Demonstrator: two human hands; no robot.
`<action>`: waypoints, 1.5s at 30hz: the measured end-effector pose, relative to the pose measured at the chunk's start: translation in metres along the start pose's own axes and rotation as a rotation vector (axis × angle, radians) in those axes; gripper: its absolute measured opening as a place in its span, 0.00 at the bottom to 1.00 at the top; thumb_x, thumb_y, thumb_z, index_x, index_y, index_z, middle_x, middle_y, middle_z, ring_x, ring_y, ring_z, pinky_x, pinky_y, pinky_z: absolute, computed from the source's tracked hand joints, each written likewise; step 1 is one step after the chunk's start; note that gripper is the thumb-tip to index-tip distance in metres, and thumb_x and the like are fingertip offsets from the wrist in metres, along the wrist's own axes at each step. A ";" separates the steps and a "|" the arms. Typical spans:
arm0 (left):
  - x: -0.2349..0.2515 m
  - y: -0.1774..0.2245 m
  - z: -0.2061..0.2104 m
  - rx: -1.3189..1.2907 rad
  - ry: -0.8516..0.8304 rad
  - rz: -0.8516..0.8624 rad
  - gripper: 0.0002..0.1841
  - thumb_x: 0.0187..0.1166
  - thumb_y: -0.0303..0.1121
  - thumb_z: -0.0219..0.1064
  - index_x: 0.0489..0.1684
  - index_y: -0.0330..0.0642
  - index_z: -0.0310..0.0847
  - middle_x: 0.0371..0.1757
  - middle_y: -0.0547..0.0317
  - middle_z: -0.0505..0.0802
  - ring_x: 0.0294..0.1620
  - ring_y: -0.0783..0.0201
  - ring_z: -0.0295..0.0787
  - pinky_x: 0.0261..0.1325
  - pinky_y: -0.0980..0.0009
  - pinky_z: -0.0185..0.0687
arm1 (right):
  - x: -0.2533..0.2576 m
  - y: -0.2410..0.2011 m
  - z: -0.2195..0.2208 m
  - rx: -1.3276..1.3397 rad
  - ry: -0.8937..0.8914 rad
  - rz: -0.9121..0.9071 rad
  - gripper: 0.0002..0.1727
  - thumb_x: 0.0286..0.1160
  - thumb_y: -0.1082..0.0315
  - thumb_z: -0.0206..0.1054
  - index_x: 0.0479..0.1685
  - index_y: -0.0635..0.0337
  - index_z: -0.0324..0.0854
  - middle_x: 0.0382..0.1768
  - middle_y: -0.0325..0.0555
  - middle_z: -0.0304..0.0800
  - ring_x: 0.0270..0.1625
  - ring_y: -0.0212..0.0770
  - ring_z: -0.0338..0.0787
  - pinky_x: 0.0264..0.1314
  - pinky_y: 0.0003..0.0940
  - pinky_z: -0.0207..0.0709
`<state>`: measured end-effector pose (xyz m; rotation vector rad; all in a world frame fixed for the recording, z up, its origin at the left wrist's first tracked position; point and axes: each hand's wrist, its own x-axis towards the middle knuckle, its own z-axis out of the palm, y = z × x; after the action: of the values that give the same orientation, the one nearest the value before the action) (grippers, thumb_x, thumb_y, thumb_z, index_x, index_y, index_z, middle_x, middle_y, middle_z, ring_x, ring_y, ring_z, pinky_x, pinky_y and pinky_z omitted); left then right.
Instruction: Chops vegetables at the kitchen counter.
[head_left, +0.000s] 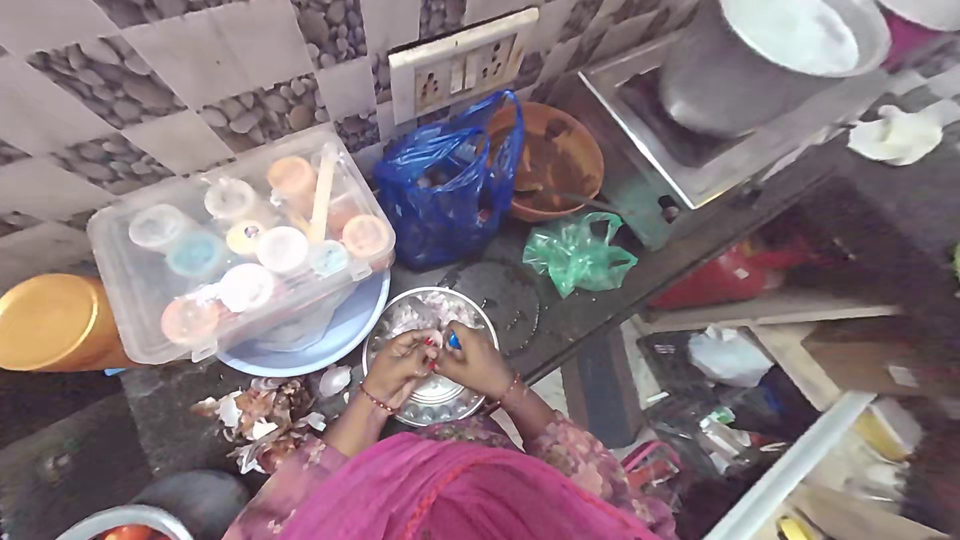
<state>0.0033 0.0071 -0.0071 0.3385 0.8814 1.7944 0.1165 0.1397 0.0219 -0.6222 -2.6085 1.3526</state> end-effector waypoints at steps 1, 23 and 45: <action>0.000 0.000 0.000 0.003 0.013 -0.002 0.13 0.59 0.25 0.78 0.42 0.47 0.93 0.34 0.69 0.94 0.29 0.79 0.87 0.33 0.83 0.82 | 0.001 0.001 -0.001 0.001 -0.002 -0.015 0.24 0.75 0.51 0.67 0.40 0.71 0.82 0.23 0.46 0.81 0.25 0.38 0.78 0.31 0.36 0.75; -0.001 0.000 0.001 0.039 0.091 -0.056 0.12 0.65 0.19 0.67 0.35 0.49 0.91 0.29 0.71 0.93 0.27 0.81 0.85 0.34 0.83 0.81 | 0.000 0.001 0.014 -0.038 -0.030 0.087 0.27 0.87 0.51 0.52 0.35 0.70 0.82 0.21 0.51 0.81 0.28 0.47 0.85 0.33 0.48 0.78; 0.004 0.018 0.014 0.234 0.443 -0.087 0.15 0.79 0.15 0.58 0.61 0.26 0.78 0.39 0.59 0.91 0.34 0.74 0.86 0.40 0.79 0.83 | 0.015 -0.025 -0.035 -0.310 -0.190 0.226 0.25 0.90 0.59 0.44 0.55 0.69 0.83 0.52 0.62 0.90 0.58 0.58 0.90 0.61 0.58 0.79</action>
<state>-0.0024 0.0133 0.0143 0.0435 1.4017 1.7150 0.1060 0.1596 0.0620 -0.8961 -3.0120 1.1156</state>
